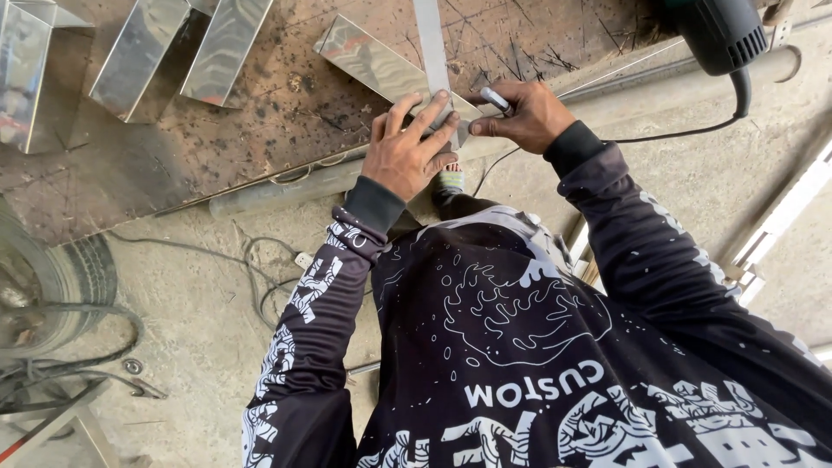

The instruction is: The person uses a ruler and a marker to draw lines on rectangular metal pieces. They repeatedly position the ruler on different pieces and draw straight lines along its edge.

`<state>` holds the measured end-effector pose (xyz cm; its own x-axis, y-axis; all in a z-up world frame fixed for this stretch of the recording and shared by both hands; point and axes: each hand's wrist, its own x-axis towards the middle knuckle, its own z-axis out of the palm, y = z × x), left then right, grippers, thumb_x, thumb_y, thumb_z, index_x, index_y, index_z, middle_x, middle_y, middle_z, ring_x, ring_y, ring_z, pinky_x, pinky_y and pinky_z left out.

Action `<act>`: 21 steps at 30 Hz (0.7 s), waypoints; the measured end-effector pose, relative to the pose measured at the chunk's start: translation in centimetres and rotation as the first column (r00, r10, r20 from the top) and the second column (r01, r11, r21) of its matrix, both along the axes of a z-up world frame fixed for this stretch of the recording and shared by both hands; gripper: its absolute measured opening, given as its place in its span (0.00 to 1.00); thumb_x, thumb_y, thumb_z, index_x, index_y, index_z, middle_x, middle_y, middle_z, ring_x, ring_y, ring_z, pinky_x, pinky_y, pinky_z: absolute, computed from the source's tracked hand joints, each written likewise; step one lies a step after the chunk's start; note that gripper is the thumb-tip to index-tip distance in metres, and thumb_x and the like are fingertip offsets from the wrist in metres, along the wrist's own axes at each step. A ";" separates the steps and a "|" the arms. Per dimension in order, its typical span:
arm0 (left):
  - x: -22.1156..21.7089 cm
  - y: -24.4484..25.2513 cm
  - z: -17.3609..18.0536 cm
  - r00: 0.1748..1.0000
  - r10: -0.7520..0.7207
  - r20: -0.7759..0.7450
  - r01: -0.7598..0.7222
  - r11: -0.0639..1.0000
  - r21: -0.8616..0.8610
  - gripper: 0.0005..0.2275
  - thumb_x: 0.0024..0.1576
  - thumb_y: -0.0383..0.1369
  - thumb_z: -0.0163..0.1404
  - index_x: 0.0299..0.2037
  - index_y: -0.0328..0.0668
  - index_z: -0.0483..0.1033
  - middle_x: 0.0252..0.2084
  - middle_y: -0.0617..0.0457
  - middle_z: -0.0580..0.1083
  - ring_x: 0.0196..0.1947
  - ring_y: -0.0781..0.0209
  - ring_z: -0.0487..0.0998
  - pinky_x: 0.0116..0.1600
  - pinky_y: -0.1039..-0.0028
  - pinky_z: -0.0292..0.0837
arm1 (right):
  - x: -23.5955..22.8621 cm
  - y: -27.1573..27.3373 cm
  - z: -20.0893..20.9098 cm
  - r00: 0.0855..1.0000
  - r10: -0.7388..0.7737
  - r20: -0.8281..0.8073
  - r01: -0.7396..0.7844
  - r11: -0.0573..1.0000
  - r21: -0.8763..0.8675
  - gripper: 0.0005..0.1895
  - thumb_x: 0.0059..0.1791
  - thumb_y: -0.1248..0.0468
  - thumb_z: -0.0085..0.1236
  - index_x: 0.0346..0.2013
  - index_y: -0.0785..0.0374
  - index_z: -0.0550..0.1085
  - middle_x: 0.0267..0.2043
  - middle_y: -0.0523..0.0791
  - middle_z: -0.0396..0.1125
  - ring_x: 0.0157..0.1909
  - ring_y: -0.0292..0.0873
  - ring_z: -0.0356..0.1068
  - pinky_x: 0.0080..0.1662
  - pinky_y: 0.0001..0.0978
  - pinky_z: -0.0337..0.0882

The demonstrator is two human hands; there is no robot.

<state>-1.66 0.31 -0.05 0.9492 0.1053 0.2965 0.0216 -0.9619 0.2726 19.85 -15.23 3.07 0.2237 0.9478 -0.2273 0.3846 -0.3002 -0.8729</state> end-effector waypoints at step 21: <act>0.3 -0.8 -1.4 0.999 0.022 -0.026 -0.021 0.999 0.050 0.29 0.60 0.60 0.57 0.68 0.61 0.73 0.75 0.59 0.57 0.62 0.48 0.59 0.50 0.58 0.72 | 0.2 -0.1 -0.4 0.999 0.029 0.046 -0.034 0.993 0.113 0.27 0.52 0.54 0.62 0.60 0.68 0.73 0.53 0.56 0.73 0.50 0.54 0.74 0.50 0.43 0.77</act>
